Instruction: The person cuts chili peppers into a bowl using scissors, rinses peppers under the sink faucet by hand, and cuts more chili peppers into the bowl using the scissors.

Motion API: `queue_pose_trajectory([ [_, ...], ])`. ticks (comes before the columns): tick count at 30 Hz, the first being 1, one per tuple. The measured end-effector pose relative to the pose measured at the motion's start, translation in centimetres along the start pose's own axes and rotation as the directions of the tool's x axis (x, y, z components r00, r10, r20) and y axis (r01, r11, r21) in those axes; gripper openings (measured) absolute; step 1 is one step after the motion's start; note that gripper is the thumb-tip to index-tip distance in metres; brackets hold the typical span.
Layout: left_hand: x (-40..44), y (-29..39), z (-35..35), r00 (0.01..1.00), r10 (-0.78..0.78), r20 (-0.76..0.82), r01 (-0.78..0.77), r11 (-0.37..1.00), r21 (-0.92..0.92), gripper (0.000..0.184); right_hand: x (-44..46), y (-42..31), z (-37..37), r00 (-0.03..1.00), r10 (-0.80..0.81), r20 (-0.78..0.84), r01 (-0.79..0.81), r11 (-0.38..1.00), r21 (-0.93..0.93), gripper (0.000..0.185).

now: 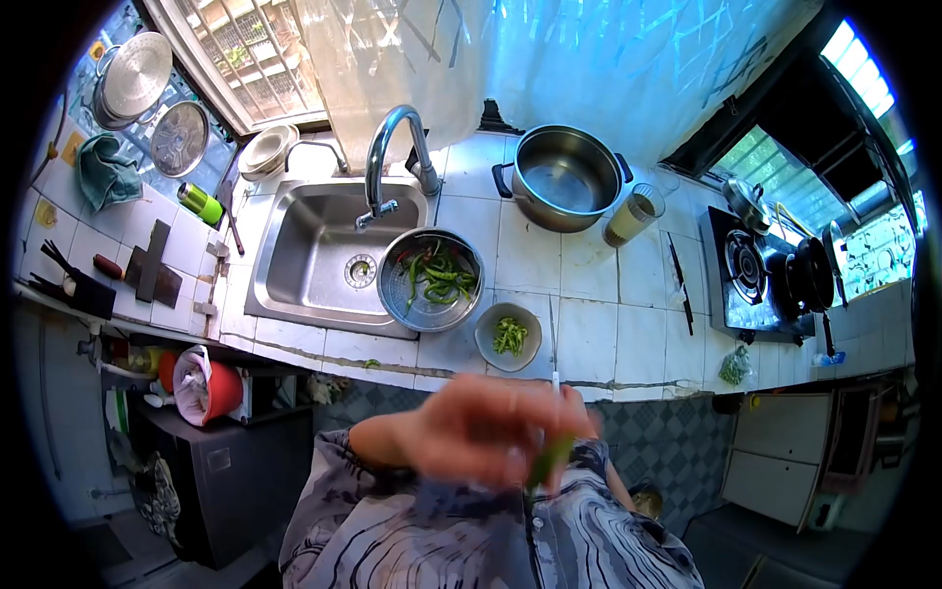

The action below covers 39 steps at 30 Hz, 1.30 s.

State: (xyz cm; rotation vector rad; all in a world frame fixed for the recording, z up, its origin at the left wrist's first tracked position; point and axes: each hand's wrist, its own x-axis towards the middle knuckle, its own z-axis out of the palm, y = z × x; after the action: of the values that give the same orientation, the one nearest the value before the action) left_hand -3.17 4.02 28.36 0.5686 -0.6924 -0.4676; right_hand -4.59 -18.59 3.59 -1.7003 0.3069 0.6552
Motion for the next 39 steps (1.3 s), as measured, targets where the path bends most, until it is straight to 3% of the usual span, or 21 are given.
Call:
queue_pose_trajectory([
  [1,0.1,-0.5,-1.2,0.975,-0.086,-0.203,0.095,0.995,0.034,0.041,-0.1,-0.2,0.0,0.989,-0.150,0.016,0.151,0.984,-0.097,0.035],
  [2,0.3,-1.3,-3.0,0.903,-0.159,-0.399,0.195,0.980,0.050,0.041,0.0,-0.3,0.0,0.988,-0.153,0.017,0.154,0.984,-0.095,0.035],
  [4,-0.2,-5.0,-9.3,0.776,-0.146,-0.614,0.240,0.968,0.073,0.040,0.1,-0.2,0.1,0.996,-0.028,0.090,0.023,0.998,0.054,0.032],
  [6,-2.0,-8.7,-14.1,0.618,-0.167,-0.768,0.282,0.959,0.018,0.038,0.0,-0.2,0.0,0.991,0.033,0.128,-0.049,0.991,0.128,0.030],
  [7,-3.0,-10.4,-15.9,0.618,-0.172,-0.767,0.285,0.958,0.014,0.038,0.0,-0.3,-0.1,0.985,0.048,0.164,-0.063,0.994,0.089,0.032],
  [9,-4.8,-13.4,-18.1,0.521,-0.153,-0.840,0.397,0.914,0.081,0.034,0.2,-0.2,-0.1,0.978,0.071,0.197,-0.082,0.995,0.051,0.035],
  [11,-5.5,-15.1,-18.4,0.504,-0.096,-0.858,0.455,0.874,0.170,0.033,0.9,0.5,-0.1,0.977,0.022,0.214,0.039,0.960,-0.278,0.045],
  [12,-5.9,-15.9,-18.7,0.494,-0.028,-0.869,0.508,0.821,0.262,0.032,0.9,0.2,0.0,0.977,0.026,0.212,0.034,0.960,-0.277,0.045],
  [14,-6.5,-17.4,-19.3,0.490,0.008,-0.872,0.541,0.781,0.312,0.030,0.6,-0.4,0.5,0.969,-0.069,0.238,0.170,0.885,-0.434,0.038],
  [16,-6.8,-17.9,-19.1,0.449,0.040,-0.893,0.578,0.749,0.324,0.030,0.6,-0.3,1.0,0.979,-0.010,0.204,0.103,0.887,-0.451,0.042],
  [18,-7.4,-19.1,-19.8,0.421,-0.003,-0.907,0.555,0.792,0.255,0.030,0.6,-0.4,1.3,0.991,0.021,0.131,0.060,0.812,-0.580,0.043],
  [20,-8.0,-20.0,-20.3,0.397,-0.049,-0.917,0.527,0.830,0.184,0.029,0.8,-0.3,1.4,0.993,0.022,0.112,0.049,0.802,-0.595,0.044],
  [22,-7.5,-19.1,-19.1,0.326,-0.243,-0.913,0.470,0.880,-0.067,0.028,0.8,-0.4,1.4,0.995,0.023,0.093,0.039,0.792,-0.609,0.044],
  [25,-7.7,-19.3,-19.1,0.293,-0.258,-0.921,0.444,0.889,-0.108,0.027,0.7,-1.0,1.4,0.993,0.015,0.114,0.061,0.773,-0.631,0.046],
  [33,-8.0,-19.6,-19.5,0.312,-0.217,-0.925,0.458,0.887,-0.054,0.019,-0.4,-2.4,1.6,0.993,0.069,0.099,0.021,0.712,-0.702,0.063],
  [39,-8.1,-19.8,-19.7,0.322,-0.198,-0.926,0.483,0.875,-0.019,0.017,-0.3,-2.8,1.6,0.985,0.099,0.140,0.027,0.715,-0.698,0.066],
])
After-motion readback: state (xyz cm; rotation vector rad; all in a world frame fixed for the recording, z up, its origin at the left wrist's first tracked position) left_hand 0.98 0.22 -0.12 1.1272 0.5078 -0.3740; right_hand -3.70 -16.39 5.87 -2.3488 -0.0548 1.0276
